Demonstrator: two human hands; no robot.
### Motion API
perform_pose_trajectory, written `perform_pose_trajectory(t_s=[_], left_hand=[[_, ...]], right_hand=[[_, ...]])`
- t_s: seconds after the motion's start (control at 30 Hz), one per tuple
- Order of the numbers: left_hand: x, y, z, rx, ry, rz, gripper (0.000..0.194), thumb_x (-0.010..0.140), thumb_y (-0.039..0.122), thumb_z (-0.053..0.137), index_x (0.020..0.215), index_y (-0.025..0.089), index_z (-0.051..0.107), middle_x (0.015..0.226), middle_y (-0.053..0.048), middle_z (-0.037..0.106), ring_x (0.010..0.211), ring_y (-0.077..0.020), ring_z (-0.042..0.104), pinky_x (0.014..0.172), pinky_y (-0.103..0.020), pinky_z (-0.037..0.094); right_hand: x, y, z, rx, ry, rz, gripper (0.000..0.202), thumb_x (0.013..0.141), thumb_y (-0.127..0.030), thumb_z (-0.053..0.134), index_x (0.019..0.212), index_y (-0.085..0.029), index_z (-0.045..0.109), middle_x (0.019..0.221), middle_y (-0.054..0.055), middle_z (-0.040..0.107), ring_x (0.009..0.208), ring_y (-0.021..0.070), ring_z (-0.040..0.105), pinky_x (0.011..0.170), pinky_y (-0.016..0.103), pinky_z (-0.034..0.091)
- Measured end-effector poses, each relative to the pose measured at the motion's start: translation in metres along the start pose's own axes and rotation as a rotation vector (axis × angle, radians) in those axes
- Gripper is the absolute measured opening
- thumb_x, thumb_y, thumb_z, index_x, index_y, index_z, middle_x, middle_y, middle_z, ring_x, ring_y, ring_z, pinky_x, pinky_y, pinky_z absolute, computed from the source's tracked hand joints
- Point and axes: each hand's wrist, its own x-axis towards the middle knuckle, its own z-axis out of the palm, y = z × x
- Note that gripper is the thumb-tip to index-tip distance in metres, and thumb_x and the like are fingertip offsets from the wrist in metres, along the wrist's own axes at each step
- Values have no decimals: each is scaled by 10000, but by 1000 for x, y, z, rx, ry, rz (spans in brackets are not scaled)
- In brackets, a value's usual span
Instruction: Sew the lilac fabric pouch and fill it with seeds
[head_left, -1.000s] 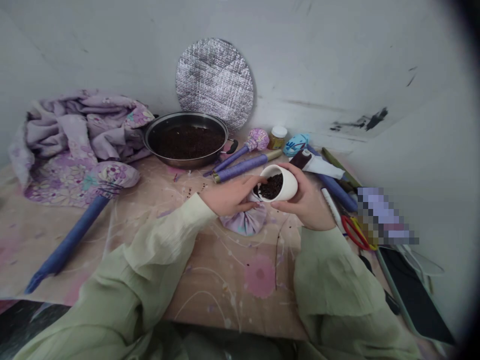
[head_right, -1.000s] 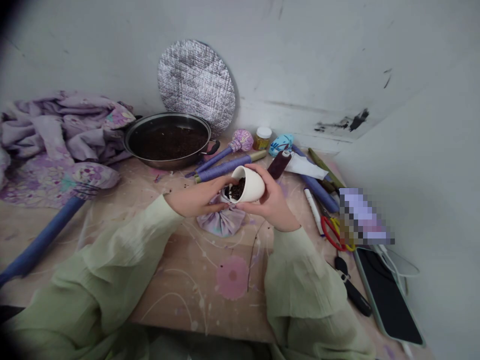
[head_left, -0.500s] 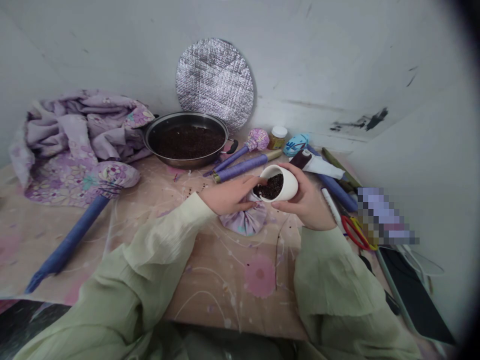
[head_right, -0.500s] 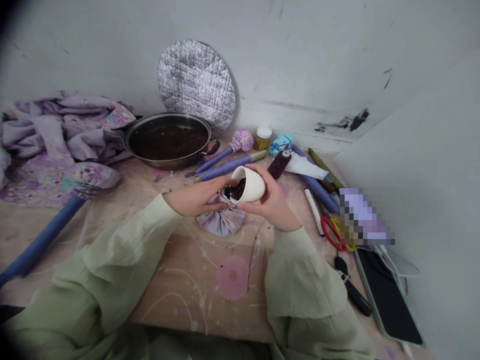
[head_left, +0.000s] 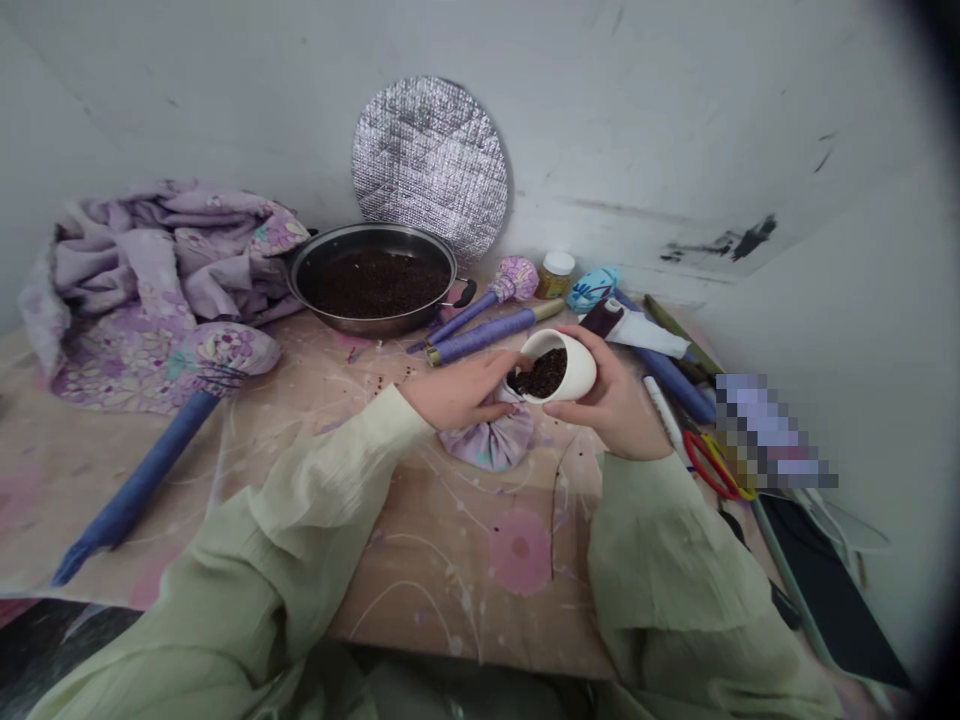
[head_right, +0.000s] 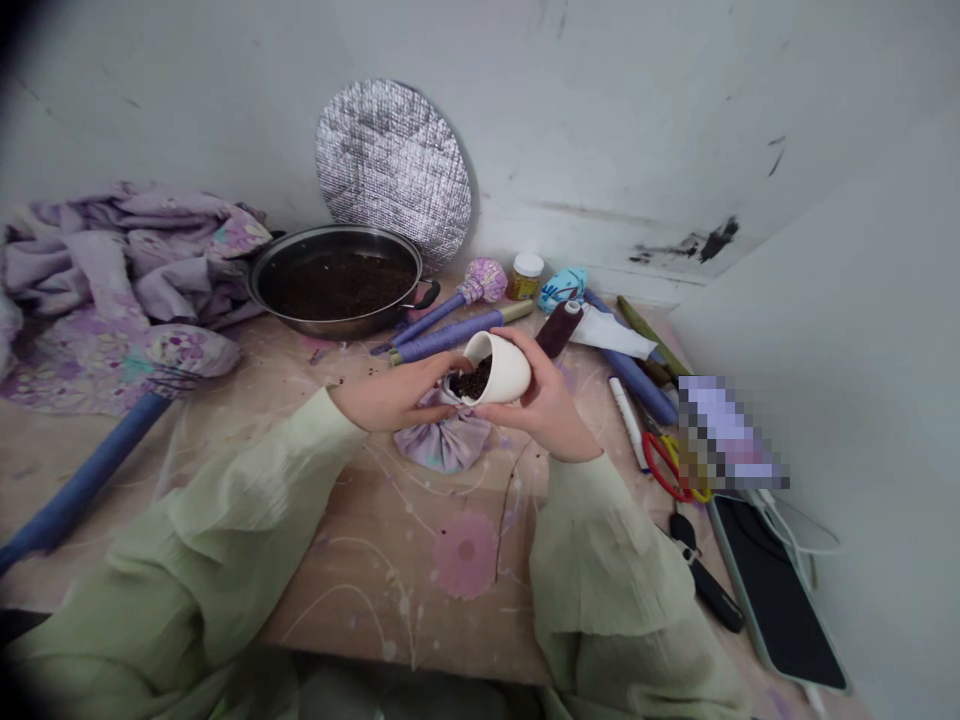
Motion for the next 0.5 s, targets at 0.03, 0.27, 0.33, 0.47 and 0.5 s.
perform_pose_trajectory(t_s=[0.03, 0.27, 0.33, 0.47, 0.5], left_hand=[[0, 0, 0, -4, 3, -3, 471, 857, 264, 531, 1277, 166, 343, 1263, -148, 506, 1183, -242, 501, 1001, -416, 414], [1, 2, 0, 6, 5, 37, 609, 873, 281, 507, 1384, 172, 195, 1441, -147, 333, 1326, -243, 359, 1097, -416, 328], [1, 1, 0, 17, -10, 31, 568, 875, 288, 503, 1365, 178, 236, 1412, -139, 373, 1301, -248, 389, 1081, -420, 346], [0, 2, -1, 34, -21, 2, 448, 872, 287, 505, 1265, 141, 345, 1289, -147, 482, 1213, -245, 476, 1028, -398, 400], [0, 2, -2, 33, -18, -4, 436, 871, 287, 508, 1251, 143, 353, 1268, -144, 497, 1198, -241, 488, 1020, -391, 409]], right_hand=[[0, 0, 0, 5, 1, 1, 777, 556, -369, 828, 1233, -280, 457, 1246, 46, 510, 1113, 237, 531, 933, 366, 482], [1, 1, 0, 2, 5, 6, 779, 560, -367, 827, 1238, -282, 453, 1258, 44, 501, 1140, 237, 517, 962, 373, 466], [1, 1, 0, -5, 7, 9, 777, 560, -378, 824, 1236, -286, 452, 1253, 44, 503, 1126, 238, 524, 944, 372, 480], [0, 0, 0, 0, 3, 3, 774, 558, -365, 828, 1231, -283, 456, 1220, 44, 519, 1093, 233, 540, 920, 362, 492], [0, 0, 0, 3, 3, 0, 770, 557, -356, 829, 1229, -282, 459, 1214, 43, 521, 1090, 231, 541, 919, 357, 492]])
